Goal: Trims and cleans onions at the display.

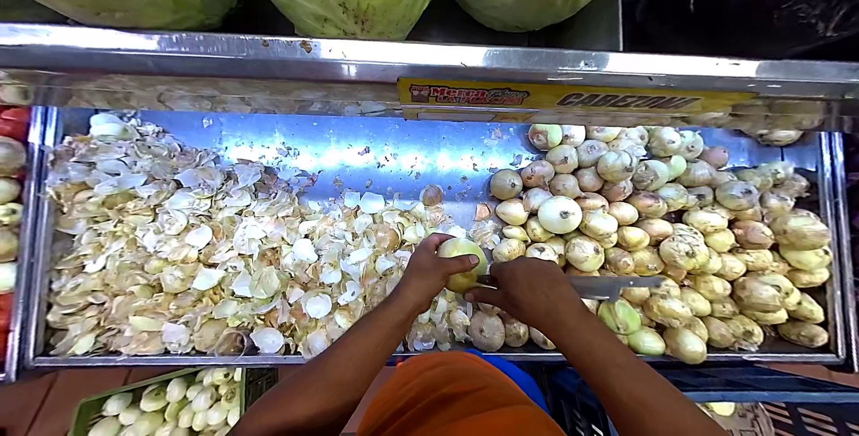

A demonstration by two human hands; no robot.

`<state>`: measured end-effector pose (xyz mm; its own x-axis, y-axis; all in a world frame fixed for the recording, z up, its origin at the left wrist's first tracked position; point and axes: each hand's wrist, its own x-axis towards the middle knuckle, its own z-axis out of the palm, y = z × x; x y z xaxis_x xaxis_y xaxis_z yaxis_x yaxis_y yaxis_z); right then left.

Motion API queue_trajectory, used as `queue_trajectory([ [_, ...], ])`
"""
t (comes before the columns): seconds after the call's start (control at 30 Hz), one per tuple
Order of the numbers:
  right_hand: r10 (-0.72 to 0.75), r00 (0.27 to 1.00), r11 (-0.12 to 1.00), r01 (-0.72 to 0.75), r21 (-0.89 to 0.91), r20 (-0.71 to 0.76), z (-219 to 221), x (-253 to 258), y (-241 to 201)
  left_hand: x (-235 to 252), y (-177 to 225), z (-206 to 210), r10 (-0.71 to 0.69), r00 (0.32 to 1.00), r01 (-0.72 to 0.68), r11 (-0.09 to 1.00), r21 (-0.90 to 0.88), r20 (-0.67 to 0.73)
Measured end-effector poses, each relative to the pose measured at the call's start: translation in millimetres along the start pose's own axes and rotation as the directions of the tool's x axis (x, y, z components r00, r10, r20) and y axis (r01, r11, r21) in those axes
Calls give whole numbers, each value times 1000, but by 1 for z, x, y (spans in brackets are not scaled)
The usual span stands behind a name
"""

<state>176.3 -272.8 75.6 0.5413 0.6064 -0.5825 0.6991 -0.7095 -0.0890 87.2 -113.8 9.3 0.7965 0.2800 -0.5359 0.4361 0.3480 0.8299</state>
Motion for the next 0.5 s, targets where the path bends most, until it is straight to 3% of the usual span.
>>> queue_trajectory([
  [0.17,-145,986,983,134,-121,-86,15,17,3,0,-14,15,-31,992,26,999,-40,-125],
  [0.37,-411,907,889,377,-259,-92,26,42,26,16,-32,27,-61,970,51,998,-48,-237],
  [0.43,-430,902,882,409,-232,-45,31,44,30,30,-40,30,-104,954,80,992,-97,-280],
  [0.5,-452,886,872,463,-161,100,45,37,22,51,-39,22,-187,917,136,977,-165,-352],
])
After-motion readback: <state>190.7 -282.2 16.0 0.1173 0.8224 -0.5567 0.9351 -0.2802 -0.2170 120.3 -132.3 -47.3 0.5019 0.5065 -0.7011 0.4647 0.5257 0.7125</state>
